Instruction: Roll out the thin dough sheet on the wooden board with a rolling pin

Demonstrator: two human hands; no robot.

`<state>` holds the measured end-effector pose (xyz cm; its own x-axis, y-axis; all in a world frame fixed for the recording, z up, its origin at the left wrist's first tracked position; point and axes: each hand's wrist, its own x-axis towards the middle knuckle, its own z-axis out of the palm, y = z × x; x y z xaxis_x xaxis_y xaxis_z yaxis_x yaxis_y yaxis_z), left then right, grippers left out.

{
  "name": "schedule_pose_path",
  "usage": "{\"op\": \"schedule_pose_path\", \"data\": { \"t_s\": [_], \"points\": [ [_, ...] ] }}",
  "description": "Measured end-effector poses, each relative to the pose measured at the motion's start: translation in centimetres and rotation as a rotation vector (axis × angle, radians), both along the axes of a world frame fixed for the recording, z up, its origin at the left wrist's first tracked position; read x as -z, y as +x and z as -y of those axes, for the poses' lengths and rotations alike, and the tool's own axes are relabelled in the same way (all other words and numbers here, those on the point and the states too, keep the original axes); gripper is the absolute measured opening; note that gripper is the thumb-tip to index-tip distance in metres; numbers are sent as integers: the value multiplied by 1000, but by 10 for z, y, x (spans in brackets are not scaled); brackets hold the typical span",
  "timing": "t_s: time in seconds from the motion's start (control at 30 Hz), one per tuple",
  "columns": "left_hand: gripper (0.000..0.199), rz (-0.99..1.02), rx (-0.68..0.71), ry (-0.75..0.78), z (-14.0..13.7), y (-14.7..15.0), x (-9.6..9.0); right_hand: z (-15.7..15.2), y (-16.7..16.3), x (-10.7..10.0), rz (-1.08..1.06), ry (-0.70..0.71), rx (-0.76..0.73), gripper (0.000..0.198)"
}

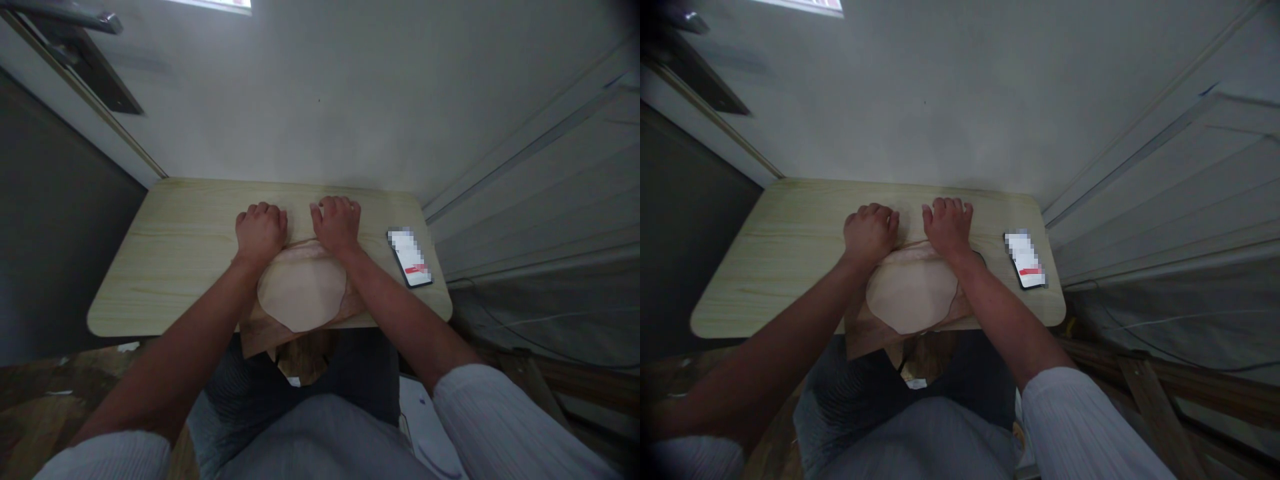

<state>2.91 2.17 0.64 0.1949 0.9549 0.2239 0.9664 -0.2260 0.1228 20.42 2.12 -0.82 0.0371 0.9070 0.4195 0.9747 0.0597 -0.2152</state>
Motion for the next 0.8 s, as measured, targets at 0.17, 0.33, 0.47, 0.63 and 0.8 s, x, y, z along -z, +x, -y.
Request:
{"op": "schedule_pose_path", "data": {
  "t_s": [0.17,0.33,0.47,0.63,0.8],
  "points": [
    [54,-13,2,-18,4,0,-2,5,-1,-1,-1,-32,7,36],
    [55,-29,-3,-54,10,0,-3,12,-2,-1,7,-44,17,38],
    [56,-22,12,-81,16,-1,-3,19,-2,-1,18,-39,19,39],
    [56,-22,17,-94,27,-2,-6,30,-2,-1,6,-59,8,39],
    [55,-39,2,-101,36,-3,-6,39,-1,-1,-45,-12,-8,37]
  ]
}}
